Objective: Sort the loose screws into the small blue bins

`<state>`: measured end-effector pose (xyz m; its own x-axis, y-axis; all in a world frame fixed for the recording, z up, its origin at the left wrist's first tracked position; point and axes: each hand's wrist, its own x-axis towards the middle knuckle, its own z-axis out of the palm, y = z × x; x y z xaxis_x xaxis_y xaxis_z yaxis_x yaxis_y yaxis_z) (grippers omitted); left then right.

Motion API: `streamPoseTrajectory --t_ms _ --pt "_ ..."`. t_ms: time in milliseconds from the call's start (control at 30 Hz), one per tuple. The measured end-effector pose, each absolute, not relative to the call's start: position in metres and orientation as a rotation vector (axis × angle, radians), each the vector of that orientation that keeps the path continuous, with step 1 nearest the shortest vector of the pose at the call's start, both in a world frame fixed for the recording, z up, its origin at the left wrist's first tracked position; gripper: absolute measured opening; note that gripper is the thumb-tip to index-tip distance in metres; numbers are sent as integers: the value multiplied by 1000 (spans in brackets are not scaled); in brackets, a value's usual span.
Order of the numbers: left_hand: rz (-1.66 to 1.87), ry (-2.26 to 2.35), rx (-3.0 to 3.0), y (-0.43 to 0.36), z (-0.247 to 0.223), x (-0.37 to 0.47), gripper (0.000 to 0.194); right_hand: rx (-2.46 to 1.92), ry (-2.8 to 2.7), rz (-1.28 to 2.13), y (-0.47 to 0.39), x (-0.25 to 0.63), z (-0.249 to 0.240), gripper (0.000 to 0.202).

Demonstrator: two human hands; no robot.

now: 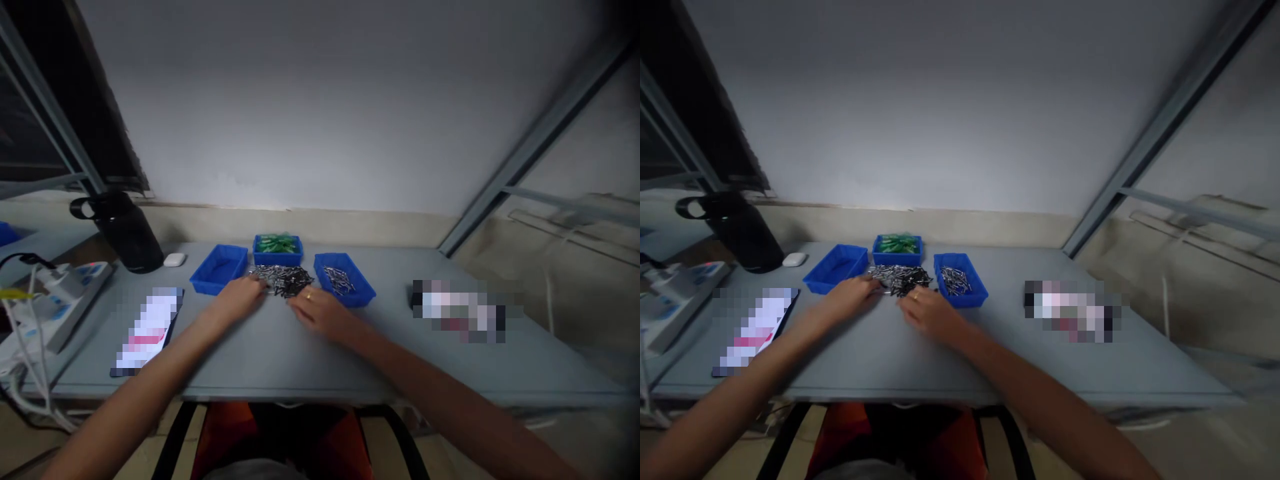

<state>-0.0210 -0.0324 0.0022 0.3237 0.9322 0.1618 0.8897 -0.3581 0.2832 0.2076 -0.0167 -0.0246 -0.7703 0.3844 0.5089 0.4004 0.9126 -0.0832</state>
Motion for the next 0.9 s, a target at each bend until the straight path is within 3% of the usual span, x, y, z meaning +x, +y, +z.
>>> streamPoseTrajectory --t_ms 200,500,733,900 --pt "121 1820 2442 -28 -6 -18 27 -418 -2619 292 -46 195 -23 25" --pt "-149 1805 2486 -28 6 -15 25 -466 -2770 296 -49 204 -8 18" --pt "38 1695 2504 -35 14 -16 16 -688 -2590 393 -42 204 -21 22" --pt "157 1467 2555 -37 13 -19 20 -814 -2532 509 -41 203 -22 22"
